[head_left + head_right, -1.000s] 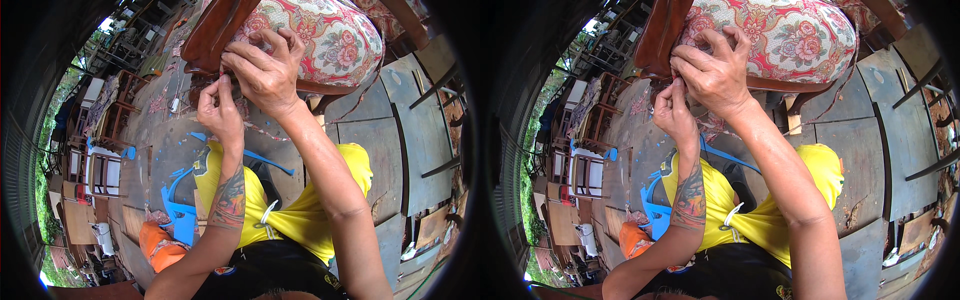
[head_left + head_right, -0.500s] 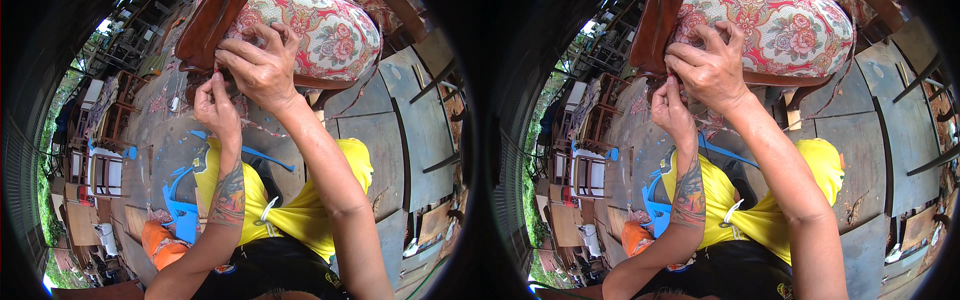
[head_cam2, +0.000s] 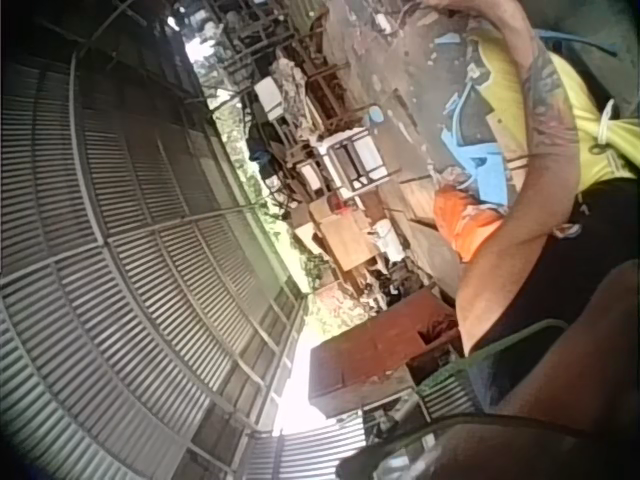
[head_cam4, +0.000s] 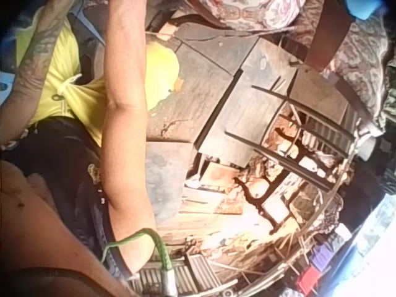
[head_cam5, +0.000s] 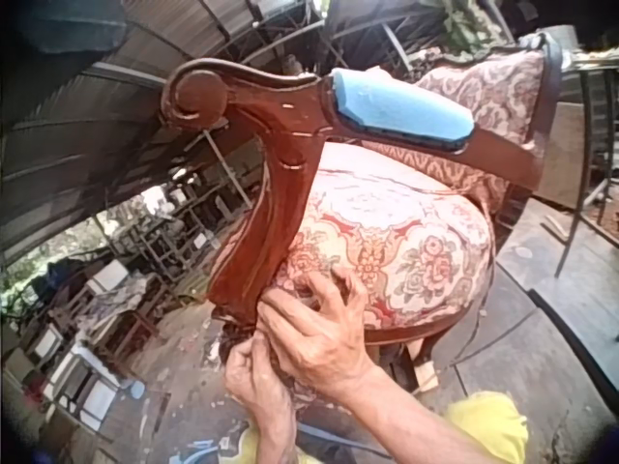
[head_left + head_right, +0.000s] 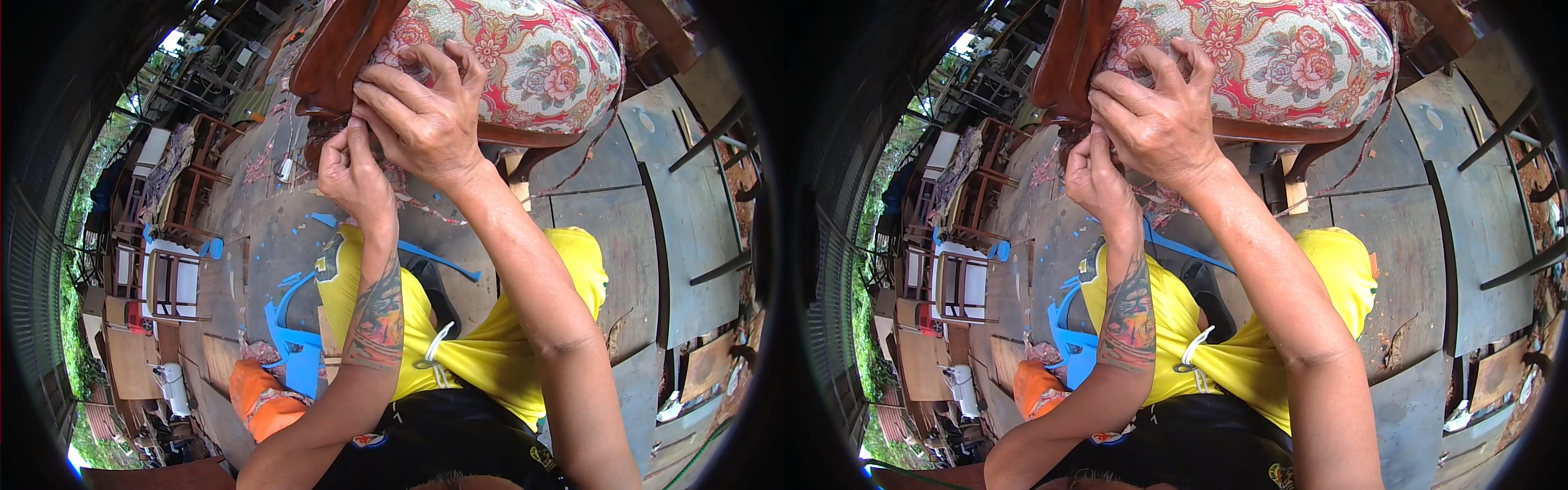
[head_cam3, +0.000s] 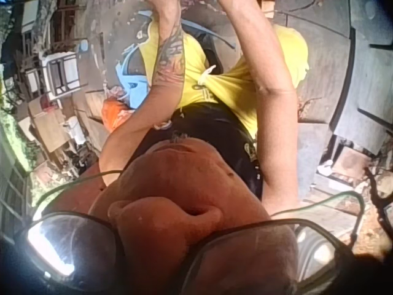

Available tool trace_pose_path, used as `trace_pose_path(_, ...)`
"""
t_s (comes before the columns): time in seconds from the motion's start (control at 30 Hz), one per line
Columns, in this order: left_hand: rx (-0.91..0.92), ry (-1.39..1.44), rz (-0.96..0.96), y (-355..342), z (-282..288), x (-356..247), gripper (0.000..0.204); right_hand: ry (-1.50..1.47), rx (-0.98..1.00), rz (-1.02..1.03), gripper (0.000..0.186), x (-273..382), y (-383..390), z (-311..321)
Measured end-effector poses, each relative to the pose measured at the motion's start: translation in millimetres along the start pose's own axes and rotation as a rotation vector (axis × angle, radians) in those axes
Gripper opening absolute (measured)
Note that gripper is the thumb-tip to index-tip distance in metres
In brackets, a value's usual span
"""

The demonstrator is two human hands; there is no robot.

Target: Apply glue and trim to the edge of a reupholstered chair.

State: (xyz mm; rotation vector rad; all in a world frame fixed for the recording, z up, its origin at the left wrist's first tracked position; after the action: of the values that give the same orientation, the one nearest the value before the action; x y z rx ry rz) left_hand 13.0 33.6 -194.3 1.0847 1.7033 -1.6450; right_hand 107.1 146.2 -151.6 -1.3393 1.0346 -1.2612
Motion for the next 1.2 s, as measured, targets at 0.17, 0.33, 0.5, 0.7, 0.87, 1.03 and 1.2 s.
trace_pose_path(0.17, 0.008, -0.015, -0.059, 4, -1, -6, 0.021, 0.004, 0.010, -0.018, 0.026, 2, 1, -2)
trace_pose_path(0.33, 0.026, 0.008, -0.056, 5, -1, -4, 0.024, 0.009, 0.015, -0.024, 0.029, 2, 1, -2)
trace_pose_path(0.5, 0.017, -0.032, -0.059, 3, 4, 4, 0.027, 0.011, 0.021, -0.028, 0.029, 3, 2, -2)
trace_pose_path(0.7, 0.055, -0.090, -0.007, -6, 5, 3, 0.033, 0.047, -0.028, 0.021, 0.028, -2, -1, -2)
trace_pose_path(0.87, 0.011, -0.364, -0.159, 0, -1, -19, 0.035, 0.017, -0.016, 0.039, 0.027, -7, 1, -1)
trace_pose_path(1.03, -0.010, -0.366, -0.144, 3, -6, -22, 0.033, 0.001, -0.030, 0.047, 0.025, -12, 1, 1)
trace_pose_path(1.2, -0.005, -0.257, -0.122, 1, -5, -18, 0.035, -0.064, -0.030, 0.004, 0.025, -24, -2, 2)
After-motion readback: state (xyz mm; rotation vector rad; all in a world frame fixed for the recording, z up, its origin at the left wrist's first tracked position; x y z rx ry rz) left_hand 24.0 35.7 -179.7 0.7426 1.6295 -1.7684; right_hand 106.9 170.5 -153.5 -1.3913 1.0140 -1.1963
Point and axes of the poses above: each hand's wrist, its own y-axis away from the middle knuckle, its own z-axis out of the back of the hand, x = y × z, the point moved 5 cm from there along -y, towards the middle knuckle, and after that the axes turned 4 degrees about x, right-handed, at the moved point
